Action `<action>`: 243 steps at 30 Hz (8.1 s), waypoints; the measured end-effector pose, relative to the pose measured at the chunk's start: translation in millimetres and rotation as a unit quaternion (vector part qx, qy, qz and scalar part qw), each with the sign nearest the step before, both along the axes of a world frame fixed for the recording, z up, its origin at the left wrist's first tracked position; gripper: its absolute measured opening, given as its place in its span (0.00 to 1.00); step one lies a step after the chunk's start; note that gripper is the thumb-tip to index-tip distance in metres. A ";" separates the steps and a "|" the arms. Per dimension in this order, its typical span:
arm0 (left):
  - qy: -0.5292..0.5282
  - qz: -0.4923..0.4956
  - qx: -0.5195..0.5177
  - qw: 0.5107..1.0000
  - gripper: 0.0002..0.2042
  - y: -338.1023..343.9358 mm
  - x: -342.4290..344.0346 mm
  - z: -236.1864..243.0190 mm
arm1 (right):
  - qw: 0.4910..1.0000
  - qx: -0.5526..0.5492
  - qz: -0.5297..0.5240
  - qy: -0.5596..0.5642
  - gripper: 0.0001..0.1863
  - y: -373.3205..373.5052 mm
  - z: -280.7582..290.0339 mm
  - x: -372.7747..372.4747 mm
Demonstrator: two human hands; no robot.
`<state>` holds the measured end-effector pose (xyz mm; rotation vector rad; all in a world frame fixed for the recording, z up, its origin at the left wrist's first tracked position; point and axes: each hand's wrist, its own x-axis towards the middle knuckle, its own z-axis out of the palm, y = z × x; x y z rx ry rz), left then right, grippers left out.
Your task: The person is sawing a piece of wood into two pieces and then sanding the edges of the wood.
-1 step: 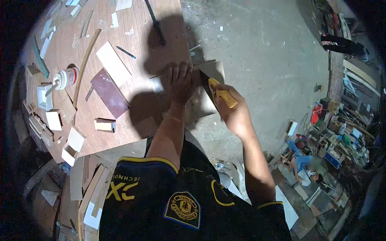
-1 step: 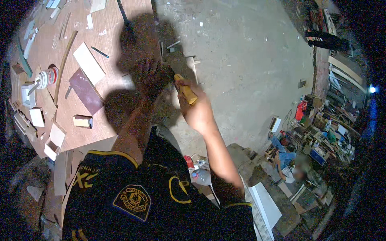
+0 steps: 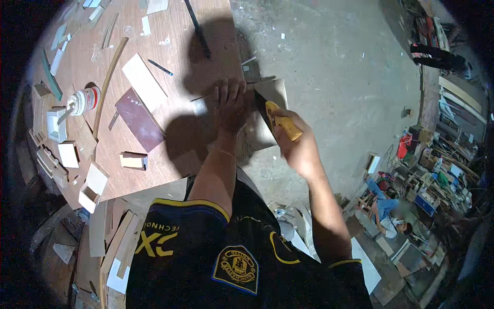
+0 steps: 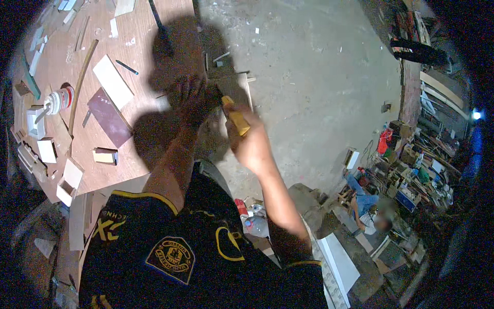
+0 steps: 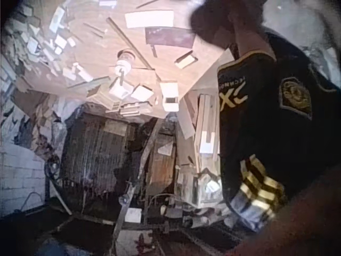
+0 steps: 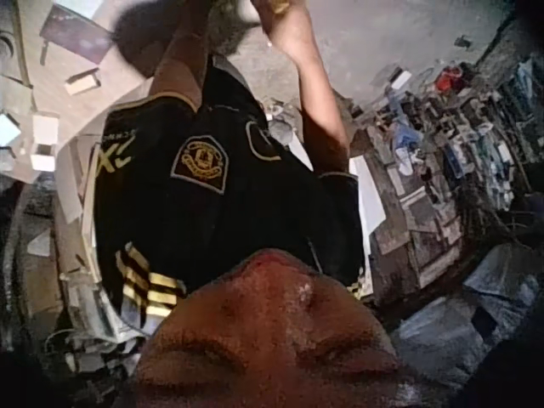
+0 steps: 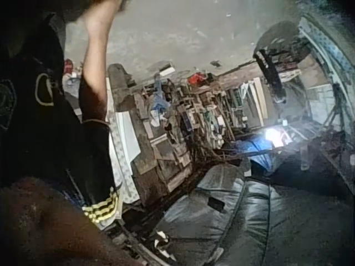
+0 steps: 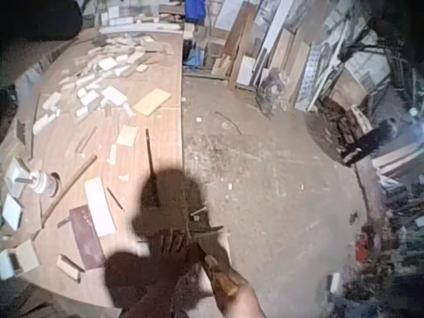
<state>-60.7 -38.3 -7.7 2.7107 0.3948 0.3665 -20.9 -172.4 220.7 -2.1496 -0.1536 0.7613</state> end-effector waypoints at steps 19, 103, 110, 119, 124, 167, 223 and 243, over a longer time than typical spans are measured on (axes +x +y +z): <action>0.441 -0.047 -0.240 0.863 0.24 34.8 27.1 52.2 | 0.989 -0.123 -0.002 0.077 0.13 7.4 97.2 -18.7; 0.154 -0.038 -0.302 0.940 0.14 59.4 -119.1 74.3 | 0.995 0.058 0.042 -0.069 0.11 6.7 -35.5 -26.3; 0.040 -0.087 -0.095 0.991 0.13 65.9 -172.3 189.8 | 0.988 0.140 0.059 0.004 0.13 5.9 -46.1 -20.6; -0.167 -0.115 -0.102 0.974 0.17 39.8 -190.6 357.9 | 0.998 0.021 0.053 -0.015 0.13 6.1 -27.6 -17.9; -0.075 -0.127 -0.127 0.981 0.15 41.3 -207.4 351.0 | 0.996 0.033 0.056 -0.066 0.12 16.1 -33.2 -25.8; 0.000 -0.119 -0.117 0.986 0.39 8.3 -35.1 13.8 | 0.997 -0.026 -0.051 0.043 0.14 10.2 -4.7 -27.1; -0.110 0.015 0.028 0.993 0.09 14.8 29.2 -12.4 | 0.999 0.023 -0.002 0.036 0.09 16.7 -6.8 3.0; -0.006 0.087 0.029 0.996 0.11 3.2 30.6 -26.9 | 0.998 0.042 -0.015 -0.055 0.21 -15.8 -19.3 -26.4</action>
